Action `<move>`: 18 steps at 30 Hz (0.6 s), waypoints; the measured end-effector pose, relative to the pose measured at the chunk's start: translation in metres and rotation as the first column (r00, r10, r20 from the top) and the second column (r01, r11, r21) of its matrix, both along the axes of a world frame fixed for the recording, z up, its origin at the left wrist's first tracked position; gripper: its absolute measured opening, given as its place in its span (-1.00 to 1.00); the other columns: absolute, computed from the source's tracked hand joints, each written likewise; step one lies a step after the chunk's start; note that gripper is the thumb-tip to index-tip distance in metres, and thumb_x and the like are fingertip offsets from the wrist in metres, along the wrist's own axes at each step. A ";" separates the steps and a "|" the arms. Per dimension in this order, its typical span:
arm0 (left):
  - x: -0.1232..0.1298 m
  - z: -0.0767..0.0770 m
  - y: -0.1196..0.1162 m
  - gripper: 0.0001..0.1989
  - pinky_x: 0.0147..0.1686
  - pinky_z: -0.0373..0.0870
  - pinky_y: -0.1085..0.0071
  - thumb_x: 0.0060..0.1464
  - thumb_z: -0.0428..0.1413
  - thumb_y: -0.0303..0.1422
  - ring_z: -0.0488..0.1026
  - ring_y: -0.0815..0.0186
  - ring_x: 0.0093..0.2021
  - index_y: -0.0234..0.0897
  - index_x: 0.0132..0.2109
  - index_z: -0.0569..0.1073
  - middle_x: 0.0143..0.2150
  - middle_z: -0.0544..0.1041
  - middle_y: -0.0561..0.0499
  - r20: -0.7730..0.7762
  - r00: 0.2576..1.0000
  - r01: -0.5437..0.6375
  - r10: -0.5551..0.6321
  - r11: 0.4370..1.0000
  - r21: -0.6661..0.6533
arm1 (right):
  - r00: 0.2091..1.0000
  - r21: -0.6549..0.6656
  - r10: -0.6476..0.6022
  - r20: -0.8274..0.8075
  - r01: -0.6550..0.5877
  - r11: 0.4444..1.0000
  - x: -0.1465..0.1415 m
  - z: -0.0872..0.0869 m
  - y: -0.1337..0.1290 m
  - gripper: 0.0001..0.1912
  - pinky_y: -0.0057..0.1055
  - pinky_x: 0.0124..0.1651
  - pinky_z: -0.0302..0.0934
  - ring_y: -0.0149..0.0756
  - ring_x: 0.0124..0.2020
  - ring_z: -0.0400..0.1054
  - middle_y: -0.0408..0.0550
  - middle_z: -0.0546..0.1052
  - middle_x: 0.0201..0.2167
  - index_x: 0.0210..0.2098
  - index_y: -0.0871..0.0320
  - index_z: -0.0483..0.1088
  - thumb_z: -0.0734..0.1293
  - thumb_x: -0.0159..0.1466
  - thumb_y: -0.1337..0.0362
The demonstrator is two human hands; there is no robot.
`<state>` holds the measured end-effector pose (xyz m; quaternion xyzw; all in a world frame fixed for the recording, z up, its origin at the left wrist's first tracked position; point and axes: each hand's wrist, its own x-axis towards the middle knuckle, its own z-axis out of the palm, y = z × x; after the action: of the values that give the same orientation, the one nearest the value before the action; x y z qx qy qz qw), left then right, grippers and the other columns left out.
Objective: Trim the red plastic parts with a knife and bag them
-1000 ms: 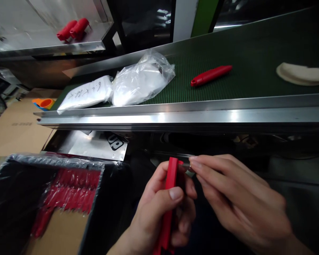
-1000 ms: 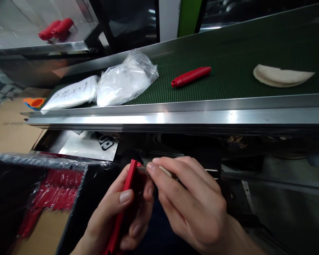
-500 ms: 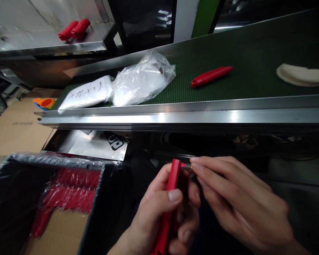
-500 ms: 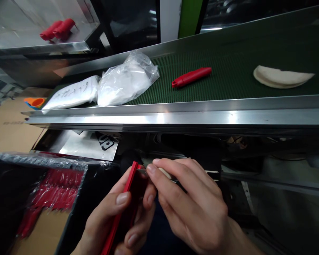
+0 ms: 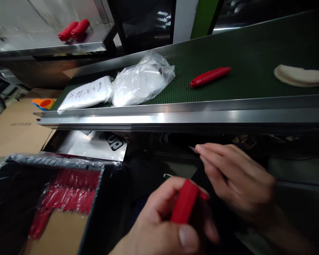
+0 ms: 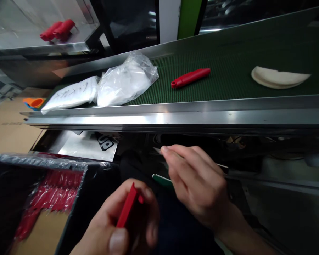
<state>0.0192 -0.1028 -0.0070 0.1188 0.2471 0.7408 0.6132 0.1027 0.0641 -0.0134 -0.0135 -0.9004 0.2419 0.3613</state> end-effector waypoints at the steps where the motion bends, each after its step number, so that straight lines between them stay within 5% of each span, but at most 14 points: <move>1: 0.001 0.000 0.000 -0.66 -0.60 0.25 0.75 0.10 0.23 -0.34 0.27 0.60 -0.56 -0.19 0.02 0.38 -0.29 0.47 -0.02 -0.030 1.000 0.000 -0.001 1.000 -0.016 | 1.000 -0.021 -0.007 0.003 0.008 1.000 0.000 0.000 0.001 -0.56 -0.20 -0.03 0.37 -0.17 -0.07 0.42 0.14 0.52 -0.08 0.02 0.34 0.45 0.34 0.16 0.66; 5: 0.003 -0.001 0.005 -0.77 -0.72 0.19 0.74 0.19 0.12 -0.37 0.24 0.65 -0.65 -0.13 0.00 0.36 -0.18 0.43 0.01 -0.095 0.986 -0.149 0.139 0.983 -0.106 | 0.996 -0.136 0.060 0.060 -0.051 0.989 0.005 0.009 -0.002 -0.61 -0.24 -0.05 0.37 -0.20 -0.05 0.40 0.13 0.50 -0.07 0.00 0.36 0.46 0.32 0.19 0.65; 8: 0.003 0.000 0.008 -0.77 -0.73 0.20 0.74 0.20 0.12 -0.37 0.25 0.62 -0.64 -0.13 0.00 0.35 -0.20 0.42 0.04 -0.148 0.970 -0.219 0.194 0.961 -0.171 | 0.994 -0.072 0.075 0.073 -0.070 0.995 0.010 0.019 -0.007 -0.64 -0.24 -0.05 0.36 -0.20 -0.05 0.39 0.14 0.51 -0.09 -0.03 0.37 0.48 0.33 0.19 0.64; 18: 0.002 0.014 0.004 -0.73 -0.63 0.22 0.69 0.16 0.20 -0.26 0.26 0.59 -0.55 -0.10 -0.02 0.34 -0.23 0.40 0.08 -0.299 0.944 -0.255 0.141 0.885 -0.390 | 0.992 0.057 0.052 0.113 -0.059 0.997 0.012 0.019 -0.009 -0.69 -0.29 -0.08 0.32 -0.24 -0.07 0.38 0.11 0.52 -0.13 -0.04 0.37 0.49 0.32 0.23 0.59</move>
<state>0.0215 -0.0988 0.0069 0.0536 0.4916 0.7062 0.5066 0.1150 0.0551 0.0053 0.0089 -0.9260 0.2236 0.3040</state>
